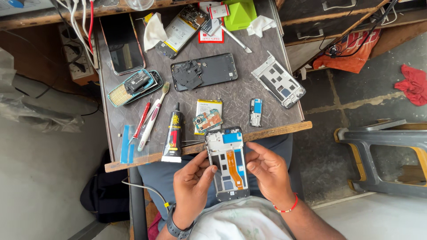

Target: The person repairs a disassembled smartphone by applying adhesive to the frame and reattaching internal components. They use tweezers to place small parts and a tube of adhesive to secure them, working on the phone's internal structure on a cluttered workbench.

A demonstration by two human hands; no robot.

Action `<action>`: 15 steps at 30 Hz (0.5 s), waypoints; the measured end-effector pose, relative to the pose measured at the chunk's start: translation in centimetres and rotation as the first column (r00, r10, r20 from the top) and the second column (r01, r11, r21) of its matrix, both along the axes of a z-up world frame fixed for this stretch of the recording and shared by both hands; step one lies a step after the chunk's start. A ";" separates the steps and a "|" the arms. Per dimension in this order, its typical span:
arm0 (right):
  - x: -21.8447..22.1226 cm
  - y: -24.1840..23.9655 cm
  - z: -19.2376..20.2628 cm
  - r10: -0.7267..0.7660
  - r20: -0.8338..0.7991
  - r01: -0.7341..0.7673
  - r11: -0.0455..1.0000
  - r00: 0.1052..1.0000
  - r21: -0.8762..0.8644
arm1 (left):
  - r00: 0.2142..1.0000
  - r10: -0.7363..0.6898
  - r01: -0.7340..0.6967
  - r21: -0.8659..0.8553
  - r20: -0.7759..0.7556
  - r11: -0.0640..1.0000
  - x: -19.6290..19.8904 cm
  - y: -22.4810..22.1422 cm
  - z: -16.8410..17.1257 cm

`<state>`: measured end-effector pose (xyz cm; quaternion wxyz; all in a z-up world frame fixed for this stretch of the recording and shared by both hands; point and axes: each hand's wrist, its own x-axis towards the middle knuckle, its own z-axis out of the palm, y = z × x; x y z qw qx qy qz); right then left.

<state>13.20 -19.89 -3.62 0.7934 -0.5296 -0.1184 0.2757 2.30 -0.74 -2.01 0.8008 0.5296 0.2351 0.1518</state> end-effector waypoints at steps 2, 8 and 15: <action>-0.5 -0.3 -0.6 -0.022 -0.139 0.015 0.999 0.990 -0.049 | 0.999 0.036 -0.036 0.009 0.022 0.999 0.0 0.2 0.1; -2.7 -2.0 -3.6 0.073 -0.114 -0.079 0.996 0.991 -0.049 | 0.994 0.101 -0.106 0.113 0.045 0.988 0.1 0.7 0.1; -1.6 -1.3 -2.7 0.039 -0.032 -0.039 0.999 0.999 -0.014 | 0.995 0.098 -0.098 0.162 0.011 0.982 0.0 0.3 -0.3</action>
